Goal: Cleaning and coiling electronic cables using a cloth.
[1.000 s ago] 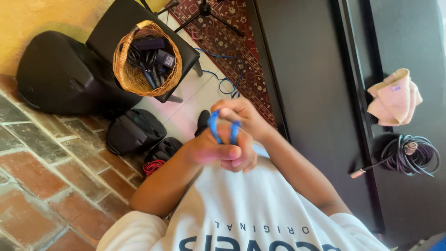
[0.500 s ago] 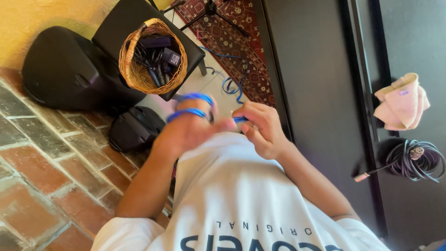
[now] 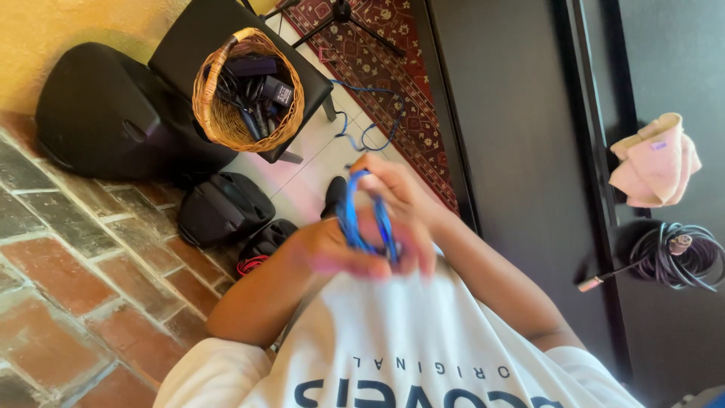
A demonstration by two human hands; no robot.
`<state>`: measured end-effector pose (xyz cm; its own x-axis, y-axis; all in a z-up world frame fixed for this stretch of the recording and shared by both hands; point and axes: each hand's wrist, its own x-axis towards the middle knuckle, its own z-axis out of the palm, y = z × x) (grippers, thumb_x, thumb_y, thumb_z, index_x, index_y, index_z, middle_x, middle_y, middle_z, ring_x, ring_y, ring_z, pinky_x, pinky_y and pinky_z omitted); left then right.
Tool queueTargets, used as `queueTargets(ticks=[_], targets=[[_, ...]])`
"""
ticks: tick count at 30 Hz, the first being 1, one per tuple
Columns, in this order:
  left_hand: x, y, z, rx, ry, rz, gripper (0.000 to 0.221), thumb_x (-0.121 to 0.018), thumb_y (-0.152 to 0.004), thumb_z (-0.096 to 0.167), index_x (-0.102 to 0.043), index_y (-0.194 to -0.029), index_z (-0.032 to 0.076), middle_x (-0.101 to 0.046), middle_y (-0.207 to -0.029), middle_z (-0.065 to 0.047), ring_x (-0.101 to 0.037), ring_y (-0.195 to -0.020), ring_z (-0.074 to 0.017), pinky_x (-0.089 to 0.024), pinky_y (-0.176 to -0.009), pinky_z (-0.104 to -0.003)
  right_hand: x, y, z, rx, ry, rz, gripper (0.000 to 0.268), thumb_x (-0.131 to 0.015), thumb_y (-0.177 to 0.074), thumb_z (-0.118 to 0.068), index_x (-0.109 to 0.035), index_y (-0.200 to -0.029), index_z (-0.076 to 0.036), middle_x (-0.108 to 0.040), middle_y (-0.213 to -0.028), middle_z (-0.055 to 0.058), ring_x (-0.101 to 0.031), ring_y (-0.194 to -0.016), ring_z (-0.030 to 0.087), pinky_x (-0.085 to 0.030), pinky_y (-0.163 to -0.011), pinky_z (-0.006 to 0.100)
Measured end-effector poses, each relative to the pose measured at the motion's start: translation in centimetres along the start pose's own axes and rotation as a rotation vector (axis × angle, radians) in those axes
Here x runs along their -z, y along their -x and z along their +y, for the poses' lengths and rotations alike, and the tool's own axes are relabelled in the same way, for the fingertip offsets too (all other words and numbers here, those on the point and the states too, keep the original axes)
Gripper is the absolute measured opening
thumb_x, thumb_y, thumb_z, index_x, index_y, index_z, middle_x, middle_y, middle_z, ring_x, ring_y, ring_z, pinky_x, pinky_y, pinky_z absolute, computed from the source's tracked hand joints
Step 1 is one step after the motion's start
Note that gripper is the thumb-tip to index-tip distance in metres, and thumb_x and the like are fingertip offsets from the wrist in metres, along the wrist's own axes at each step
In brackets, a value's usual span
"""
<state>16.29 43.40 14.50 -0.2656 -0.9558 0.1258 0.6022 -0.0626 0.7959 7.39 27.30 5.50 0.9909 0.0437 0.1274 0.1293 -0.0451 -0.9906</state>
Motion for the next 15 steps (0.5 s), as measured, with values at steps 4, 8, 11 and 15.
queueTargets(ticks=[4, 8, 11, 15], targets=[[2.5, -1.0, 0.2, -0.504, -0.289, 0.330, 0.045, -0.070, -0.104, 0.047, -0.059, -0.124, 0.008, -0.061, -0.104, -0.003, -0.059, -0.095, -0.0106, -0.049, -0.092, -0.030, -2.0, -0.3, -0.9, 0.449, 0.338, 0.241, 0.045, -0.052, -0.115, -0.039, -0.043, -0.121, 0.005, -0.050, -0.109, 0.021, -0.054, -0.102, 0.031, -0.042, -0.087, 0.045], [4.2, 0.4, 1.9, -0.435, -0.917, 0.952, 0.048, -0.065, -0.104, 0.045, -0.057, -0.127, 0.004, -0.056, -0.098, -0.008, -0.054, -0.084, -0.0134, -0.047, -0.081, -0.032, -1.7, 0.5, -1.0, -0.479, 0.148, -0.015, 0.024, -0.066, -0.105, -0.026, -0.061, -0.098, -0.004, -0.051, -0.075, 0.011, -0.044, -0.072, 0.018, -0.042, -0.065, 0.039], [5.9, 1.8, 0.5, -0.192, -1.251, 1.103, 0.056, -0.065, -0.106, 0.050, -0.059, -0.132, 0.001, -0.057, -0.094, -0.009, -0.054, -0.082, -0.0178, -0.049, -0.076, -0.032, -0.9, 0.1, -2.7, -0.321, 0.390, 0.073, 0.018, -0.076, -0.093, -0.018, -0.064, -0.095, -0.005, -0.054, -0.073, 0.012, -0.050, -0.068, 0.024, -0.042, -0.062, 0.041], [6.0, 1.4, -0.6, 0.549, -1.281, 0.951, 0.070, -0.077, -0.085, 0.069, -0.068, -0.095, 0.000, -0.062, -0.076, -0.011, -0.059, -0.066, -0.0167, -0.049, -0.065, -0.033, 0.8, 0.0, -2.9, 0.227, 0.819, 0.220, 0.025, -0.074, -0.079, -0.006, -0.064, -0.101, -0.008, -0.057, -0.085, 0.013, -0.058, -0.080, 0.034, -0.048, -0.072, 0.043]])
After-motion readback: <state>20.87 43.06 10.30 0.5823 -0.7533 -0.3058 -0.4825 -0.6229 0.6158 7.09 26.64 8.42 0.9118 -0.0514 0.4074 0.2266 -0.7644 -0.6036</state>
